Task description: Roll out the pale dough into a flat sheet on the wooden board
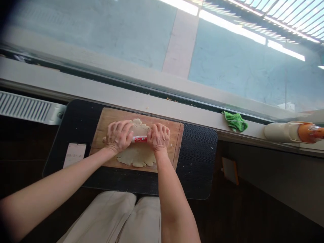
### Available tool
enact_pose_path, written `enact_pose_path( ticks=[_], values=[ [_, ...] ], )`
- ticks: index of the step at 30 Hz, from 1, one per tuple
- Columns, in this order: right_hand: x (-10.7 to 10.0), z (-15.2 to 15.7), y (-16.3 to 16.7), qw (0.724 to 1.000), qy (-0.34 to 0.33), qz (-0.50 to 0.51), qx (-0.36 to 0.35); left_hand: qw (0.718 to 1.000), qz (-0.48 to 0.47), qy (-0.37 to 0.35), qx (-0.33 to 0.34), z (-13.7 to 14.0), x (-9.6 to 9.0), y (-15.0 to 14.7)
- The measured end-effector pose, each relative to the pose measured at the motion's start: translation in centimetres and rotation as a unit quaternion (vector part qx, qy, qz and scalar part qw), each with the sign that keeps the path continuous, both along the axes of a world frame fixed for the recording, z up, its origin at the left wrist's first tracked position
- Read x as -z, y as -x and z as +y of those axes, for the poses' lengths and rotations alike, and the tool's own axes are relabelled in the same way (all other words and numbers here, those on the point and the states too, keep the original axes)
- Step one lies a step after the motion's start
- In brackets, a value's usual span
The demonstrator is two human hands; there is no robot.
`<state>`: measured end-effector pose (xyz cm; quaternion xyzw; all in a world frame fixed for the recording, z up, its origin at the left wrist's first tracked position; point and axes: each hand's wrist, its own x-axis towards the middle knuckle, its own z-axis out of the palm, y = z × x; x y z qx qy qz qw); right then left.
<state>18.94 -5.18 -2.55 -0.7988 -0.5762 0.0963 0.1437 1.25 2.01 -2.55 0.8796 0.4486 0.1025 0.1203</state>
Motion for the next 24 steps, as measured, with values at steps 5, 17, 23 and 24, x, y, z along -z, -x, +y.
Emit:
enact_pose_path(
  ticks=[5,17,23,24],
  values=[
    [0.0,3.2,-1.0,1.0,0.004,-0.02,0.003,0.999,0.032,0.005,-0.005,2.5,0.3,-0.8],
    [-0.3,1.2,-0.1,0.999,0.021,-0.032,-0.025,0.998,0.015,0.042,-0.047,0.3,-0.2,0.0],
    [-0.2,4.0,-0.6,0.998,0.004,-0.052,-0.03,0.996,0.001,0.04,-0.075,2.7,-0.1,-0.7],
    [-0.2,3.8,-0.5,0.998,0.004,-0.052,-0.028,0.996,0.0,0.04,-0.075,2.5,-0.2,-0.6]
  ],
)
